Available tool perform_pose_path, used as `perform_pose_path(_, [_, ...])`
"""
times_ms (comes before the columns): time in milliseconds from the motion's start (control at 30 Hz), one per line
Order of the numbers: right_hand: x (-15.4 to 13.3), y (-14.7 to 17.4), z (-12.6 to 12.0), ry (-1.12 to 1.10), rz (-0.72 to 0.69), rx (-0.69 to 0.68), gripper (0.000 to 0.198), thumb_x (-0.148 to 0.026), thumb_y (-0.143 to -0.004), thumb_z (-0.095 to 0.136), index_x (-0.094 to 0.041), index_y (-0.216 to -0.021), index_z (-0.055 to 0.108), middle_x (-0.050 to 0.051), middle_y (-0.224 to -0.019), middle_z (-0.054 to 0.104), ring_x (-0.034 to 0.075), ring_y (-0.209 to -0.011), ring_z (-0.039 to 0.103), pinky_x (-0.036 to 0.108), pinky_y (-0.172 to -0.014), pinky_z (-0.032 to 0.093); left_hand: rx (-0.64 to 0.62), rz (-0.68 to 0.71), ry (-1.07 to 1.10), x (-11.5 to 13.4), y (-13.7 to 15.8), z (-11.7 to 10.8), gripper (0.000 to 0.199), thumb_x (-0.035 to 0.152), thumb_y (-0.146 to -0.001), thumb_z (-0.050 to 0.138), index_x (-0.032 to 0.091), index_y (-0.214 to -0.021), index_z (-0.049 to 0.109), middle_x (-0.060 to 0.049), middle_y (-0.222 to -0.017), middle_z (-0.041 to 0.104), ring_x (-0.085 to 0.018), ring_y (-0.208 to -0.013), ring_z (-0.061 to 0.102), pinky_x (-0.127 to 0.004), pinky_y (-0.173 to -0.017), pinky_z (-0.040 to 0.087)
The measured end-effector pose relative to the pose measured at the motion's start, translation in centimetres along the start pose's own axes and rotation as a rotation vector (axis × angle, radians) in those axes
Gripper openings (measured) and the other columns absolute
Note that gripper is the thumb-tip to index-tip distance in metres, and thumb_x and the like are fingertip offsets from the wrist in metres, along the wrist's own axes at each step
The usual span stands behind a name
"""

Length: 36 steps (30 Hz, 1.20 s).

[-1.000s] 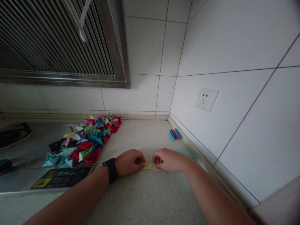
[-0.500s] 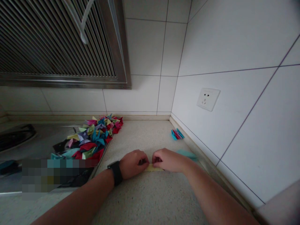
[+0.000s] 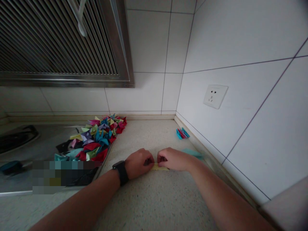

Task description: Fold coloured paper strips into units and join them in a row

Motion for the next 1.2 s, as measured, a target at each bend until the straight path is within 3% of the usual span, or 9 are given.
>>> perform_pose_path(267, [0.0, 0.3, -0.2, -0.001, 0.037, 0.029, 0.015, -0.025, -0.078, 0.058, -0.017, -0.087, 0.067, 0.002, -0.076, 0.067, 0.012, -0.064, 0.056, 0.020, -0.054, 0.035, 0.057, 0.013, 0.007, 0.4, 0.1, -0.1, 0.013, 0.023, -0.083, 0.054, 0.021, -0.085, 0.066, -0.002, -0.081, 0.063, -0.016, -0.080, 0.053, -0.026, -0.070, 0.038])
perform_pose_path(667, [-1.0, 0.3, -1.4, -0.067, -0.114, 0.255, 0.007, -0.019, -0.075, 0.058, -0.016, -0.079, 0.063, -0.001, -0.070, 0.061, 0.009, -0.061, 0.052, 0.020, -0.054, 0.036, 0.260, 0.123, 0.016, 1.2, 0.2, -1.2, 0.008, 0.012, -0.080, 0.056, 0.018, -0.079, 0.062, -0.002, -0.077, 0.061, -0.015, -0.079, 0.052, -0.027, -0.073, 0.039])
perform_pose_path(1200, [-2.9, 1.0, -2.6, -0.067, -0.264, 0.368, 0.007, -0.011, -0.070, 0.058, -0.016, -0.075, 0.060, -0.003, -0.069, 0.055, 0.008, -0.060, 0.049, 0.018, -0.054, 0.034, 0.382, 0.133, -0.002, 2.2, 0.6, -2.1, 0.010, 0.008, -0.073, 0.056, 0.017, -0.076, 0.057, -0.002, -0.076, 0.058, -0.016, -0.075, 0.049, -0.029, -0.069, 0.038])
Point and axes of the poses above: each hand's wrist, its own y-axis away from the middle knuckle, its own z-axis out of the palm, x = y × z, the point moved 6 cm from there along -y, towards the middle knuckle
